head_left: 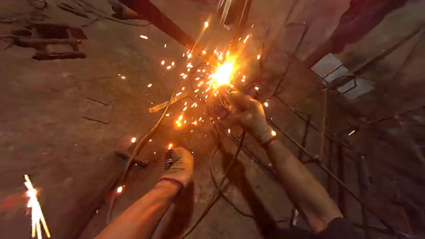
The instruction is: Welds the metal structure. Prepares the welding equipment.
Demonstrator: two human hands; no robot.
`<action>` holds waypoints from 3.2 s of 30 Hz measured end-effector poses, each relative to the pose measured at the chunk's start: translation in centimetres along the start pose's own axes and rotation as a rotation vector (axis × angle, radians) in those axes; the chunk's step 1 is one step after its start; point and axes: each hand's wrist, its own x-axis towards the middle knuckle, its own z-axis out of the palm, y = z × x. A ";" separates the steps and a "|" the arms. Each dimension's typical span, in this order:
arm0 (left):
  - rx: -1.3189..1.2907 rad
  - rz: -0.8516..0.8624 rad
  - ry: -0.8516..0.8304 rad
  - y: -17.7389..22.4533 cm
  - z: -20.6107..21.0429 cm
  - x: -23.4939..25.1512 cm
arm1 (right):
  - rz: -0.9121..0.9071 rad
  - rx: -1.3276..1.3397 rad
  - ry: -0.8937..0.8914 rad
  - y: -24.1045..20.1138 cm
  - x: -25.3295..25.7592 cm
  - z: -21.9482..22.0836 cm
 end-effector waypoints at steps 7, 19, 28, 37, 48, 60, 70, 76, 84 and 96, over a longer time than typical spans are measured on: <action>-0.039 -0.019 -0.045 -0.2 0.2 -0.4 | 0.032 -0.012 -0.029 0.4 -0.4 0.2; -0.128 0.017 -0.022 -0.5 -0.5 -0.4 | 0.117 0.050 -0.131 1.1 -0.8 -0.2; -0.483 -0.082 -0.068 -1.6 -1.3 -3.3 | 0.034 -0.050 -0.074 0.8 -1.0 0.0; -0.201 0.032 -0.004 -0.8 -0.7 -1.4 | -0.069 0.024 -0.003 1.1 -0.1 0.2; 0.124 -0.010 -0.075 0.7 -0.3 0.5 | 0.000 -0.019 0.022 0.9 0.5 0.6; -0.418 -0.099 -0.068 -1.2 -1.1 -2.7 | 0.147 -0.257 -0.222 -1.1 -0.8 -1.8; -0.359 -0.090 0.091 -0.2 -0.9 -4.3 | 0.478 0.089 -0.403 -3.9 -2.3 -3.8; -0.185 0.019 -0.012 -0.7 -1.7 -2.3 | 0.018 -0.056 -0.015 1.2 0.0 0.5; -0.147 -0.006 -0.047 -0.4 -1.5 -2.2 | -0.007 0.006 0.016 1.9 -0.1 0.9; -0.043 0.027 -0.015 -0.1 -0.4 -0.7 | 0.048 -0.010 0.003 1.6 0.0 0.6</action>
